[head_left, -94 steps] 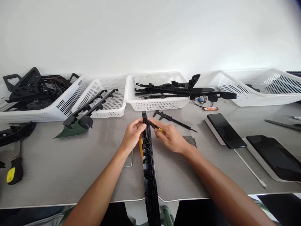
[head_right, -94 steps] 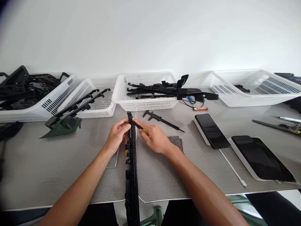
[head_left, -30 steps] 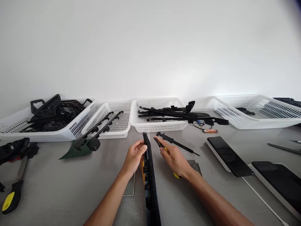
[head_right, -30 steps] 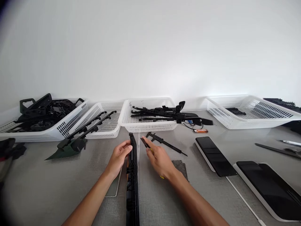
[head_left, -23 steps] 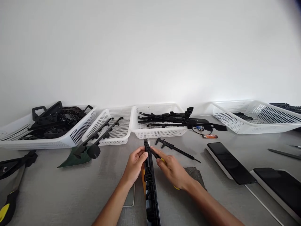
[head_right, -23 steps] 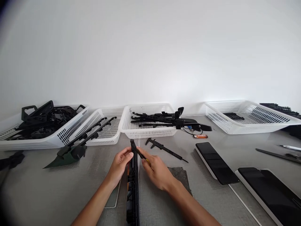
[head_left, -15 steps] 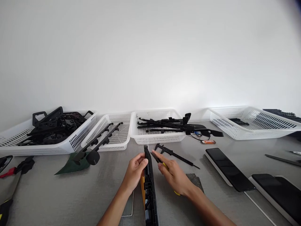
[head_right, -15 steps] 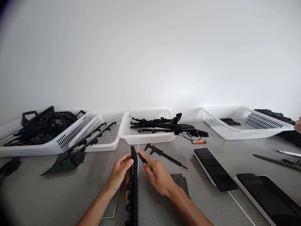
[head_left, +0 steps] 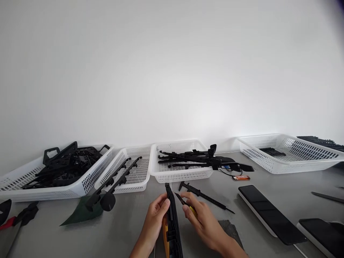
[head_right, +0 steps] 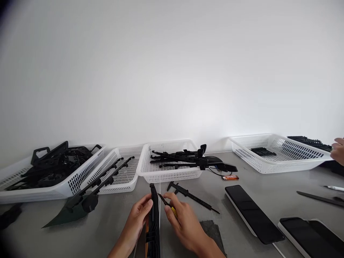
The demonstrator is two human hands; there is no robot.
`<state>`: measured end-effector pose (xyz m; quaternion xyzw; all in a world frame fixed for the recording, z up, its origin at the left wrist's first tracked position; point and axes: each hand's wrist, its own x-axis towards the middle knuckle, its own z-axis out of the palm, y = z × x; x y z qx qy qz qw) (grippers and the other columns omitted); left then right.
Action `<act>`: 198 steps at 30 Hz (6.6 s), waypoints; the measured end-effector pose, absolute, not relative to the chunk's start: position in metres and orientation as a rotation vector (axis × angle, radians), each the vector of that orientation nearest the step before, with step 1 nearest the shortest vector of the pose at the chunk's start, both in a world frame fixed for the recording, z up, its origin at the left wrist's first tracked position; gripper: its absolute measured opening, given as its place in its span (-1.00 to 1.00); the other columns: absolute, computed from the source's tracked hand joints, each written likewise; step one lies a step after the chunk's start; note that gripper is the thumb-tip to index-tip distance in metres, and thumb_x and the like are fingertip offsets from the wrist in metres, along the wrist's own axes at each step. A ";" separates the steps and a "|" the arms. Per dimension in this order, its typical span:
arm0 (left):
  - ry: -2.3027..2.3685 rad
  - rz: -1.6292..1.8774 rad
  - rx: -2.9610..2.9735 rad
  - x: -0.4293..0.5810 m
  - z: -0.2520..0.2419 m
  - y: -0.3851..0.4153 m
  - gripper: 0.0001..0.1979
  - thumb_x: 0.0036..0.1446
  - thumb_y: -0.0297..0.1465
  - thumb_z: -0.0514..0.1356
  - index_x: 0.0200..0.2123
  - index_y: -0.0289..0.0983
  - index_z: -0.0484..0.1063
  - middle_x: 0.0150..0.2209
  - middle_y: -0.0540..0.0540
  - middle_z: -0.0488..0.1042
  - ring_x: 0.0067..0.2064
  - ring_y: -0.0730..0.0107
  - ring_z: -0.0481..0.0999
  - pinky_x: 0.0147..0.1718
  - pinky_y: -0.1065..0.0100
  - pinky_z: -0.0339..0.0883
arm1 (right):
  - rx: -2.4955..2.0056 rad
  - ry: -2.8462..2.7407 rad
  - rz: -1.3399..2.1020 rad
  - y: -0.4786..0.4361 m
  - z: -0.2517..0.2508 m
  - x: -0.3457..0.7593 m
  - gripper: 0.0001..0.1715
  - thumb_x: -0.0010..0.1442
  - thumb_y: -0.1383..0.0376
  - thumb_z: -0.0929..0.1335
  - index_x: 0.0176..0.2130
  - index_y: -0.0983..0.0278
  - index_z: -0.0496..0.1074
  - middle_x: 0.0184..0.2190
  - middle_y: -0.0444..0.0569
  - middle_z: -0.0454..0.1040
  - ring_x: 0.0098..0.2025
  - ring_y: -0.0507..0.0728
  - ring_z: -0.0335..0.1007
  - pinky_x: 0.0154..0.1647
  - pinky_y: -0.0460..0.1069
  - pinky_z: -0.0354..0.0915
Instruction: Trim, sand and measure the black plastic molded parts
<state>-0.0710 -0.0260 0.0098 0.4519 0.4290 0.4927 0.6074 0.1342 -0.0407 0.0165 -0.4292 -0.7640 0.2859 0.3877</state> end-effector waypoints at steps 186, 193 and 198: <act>1.052 1.187 0.905 -0.066 0.015 -0.032 -0.31 0.06 0.02 0.52 0.19 -0.17 0.64 0.08 -0.20 0.71 0.16 -0.06 0.66 0.20 0.07 0.50 | -1.005 -2.032 0.404 -0.039 0.016 0.134 -0.67 0.39 0.13 0.39 -0.36 0.23 0.33 -0.44 -0.17 0.43 -0.36 0.06 0.29 -0.15 0.04 0.05; 1.038 1.208 0.932 -0.064 0.018 -0.034 -0.38 0.11 0.00 0.50 0.18 -0.14 0.65 0.12 -0.18 0.71 0.21 -0.02 0.64 0.27 0.10 0.45 | -1.036 -2.039 0.438 -0.041 0.019 0.135 -0.66 0.41 0.13 0.37 -0.37 0.22 0.32 -0.43 -0.15 0.44 -0.35 0.08 0.31 -0.16 0.06 0.06; 1.066 1.198 0.908 -0.065 0.014 -0.032 -0.34 0.06 0.02 0.52 0.16 -0.16 0.65 0.17 -0.21 0.68 0.27 -0.08 0.60 0.28 0.08 0.44 | -0.994 -2.022 0.434 -0.042 0.020 0.135 -0.67 0.38 0.12 0.38 -0.36 0.23 0.33 -0.43 -0.15 0.44 -0.35 0.08 0.31 -0.14 0.06 0.05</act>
